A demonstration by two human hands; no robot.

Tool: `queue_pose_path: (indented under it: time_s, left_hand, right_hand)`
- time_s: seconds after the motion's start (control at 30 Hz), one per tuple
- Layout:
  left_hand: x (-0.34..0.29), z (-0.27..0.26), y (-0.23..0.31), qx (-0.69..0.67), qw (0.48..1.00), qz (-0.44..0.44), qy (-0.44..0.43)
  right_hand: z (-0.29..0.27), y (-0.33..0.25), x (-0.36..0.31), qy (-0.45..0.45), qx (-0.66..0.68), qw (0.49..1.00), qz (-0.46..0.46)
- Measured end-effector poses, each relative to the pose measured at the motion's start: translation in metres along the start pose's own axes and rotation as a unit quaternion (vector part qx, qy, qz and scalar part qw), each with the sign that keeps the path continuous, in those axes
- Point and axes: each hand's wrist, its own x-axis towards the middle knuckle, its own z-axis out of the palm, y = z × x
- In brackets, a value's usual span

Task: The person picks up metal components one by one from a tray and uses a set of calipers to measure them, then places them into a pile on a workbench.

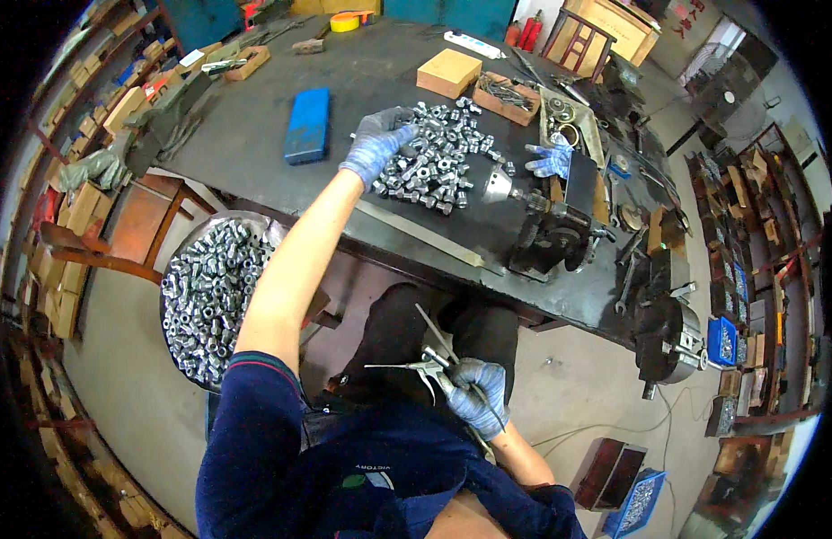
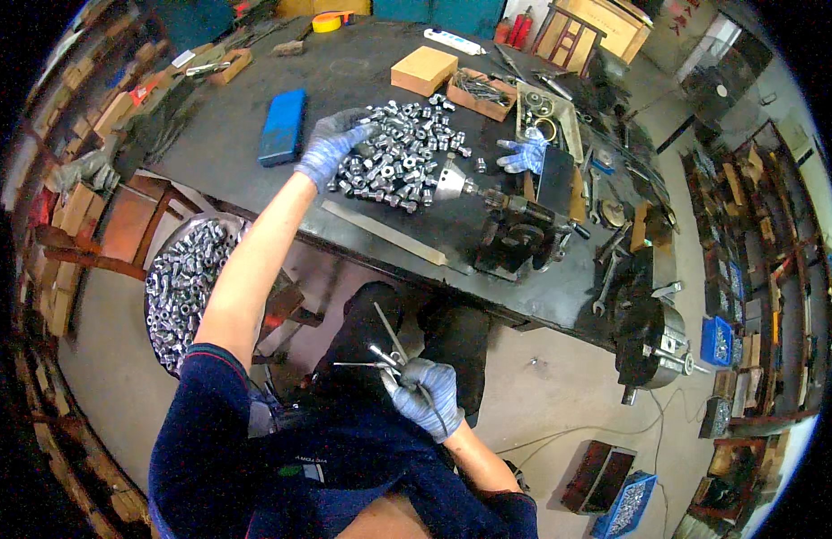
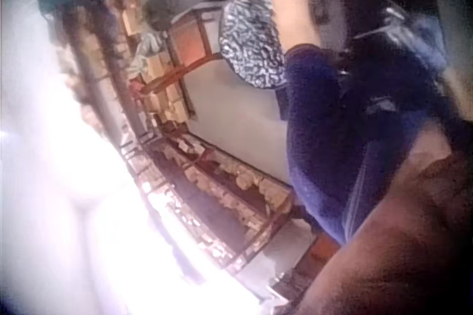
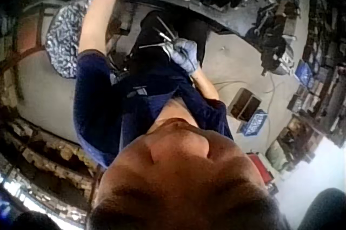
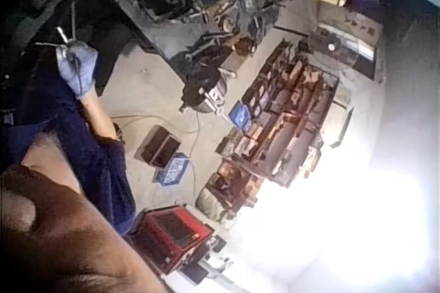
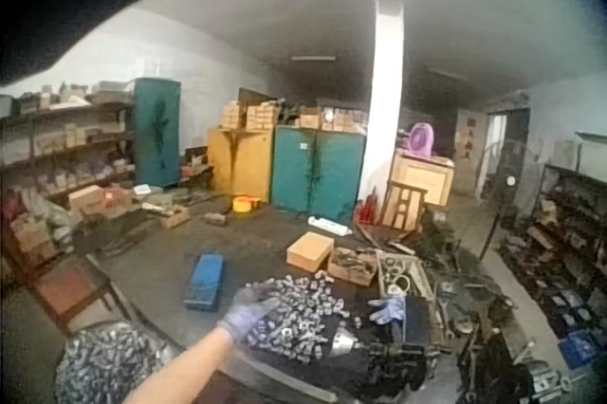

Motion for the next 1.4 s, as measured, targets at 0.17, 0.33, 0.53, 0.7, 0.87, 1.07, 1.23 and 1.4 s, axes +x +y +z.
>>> queue_pose_path:
  time_s: [0.17, 0.33, 0.53, 0.7, 0.87, 1.07, 1.23, 1.4]
  left_hand:
    - [-0.077, -0.084, 0.015, 0.199, 0.973, -0.074, -0.088]
    - [-0.200, -0.181, 0.023, 0.537, 0.841, -0.006, -0.072]
    - [-0.289, -0.199, 0.046, 0.625, 0.711, -0.240, -0.215]
    - [-0.292, -0.191, 0.005, 0.735, 0.605, -0.248, -0.178]
    - [-0.275, -0.189, -0.002, 0.731, 0.598, -0.221, -0.243]
    - [-0.282, -0.190, 0.006, 0.715, 0.661, -0.184, -0.134]
    - [-0.289, -0.161, 0.024, 0.369, 0.913, -0.177, 0.007]
    - [-0.282, -0.076, 0.048, -0.105, 0.961, -0.251, -0.047]
  right_hand:
    - [0.001, -0.006, 0.003, -0.015, -0.009, 1.000, 0.010]
    - [0.016, 0.002, 0.001, -0.008, 0.000, 1.000, 0.005]
    - [0.022, -0.003, 0.011, -0.054, 0.038, 0.998, -0.008]
    - [0.019, -0.001, 0.008, -0.055, 0.048, 0.997, -0.006]
    - [0.016, 0.001, 0.002, -0.038, 0.028, 0.999, -0.009]
    - [0.014, 0.004, -0.001, -0.031, -0.012, 0.999, -0.011]
    - [0.015, 0.001, 0.009, -0.052, -0.004, 0.999, -0.012]
    - [0.019, 0.001, 0.012, -0.070, -0.033, 0.996, -0.047]
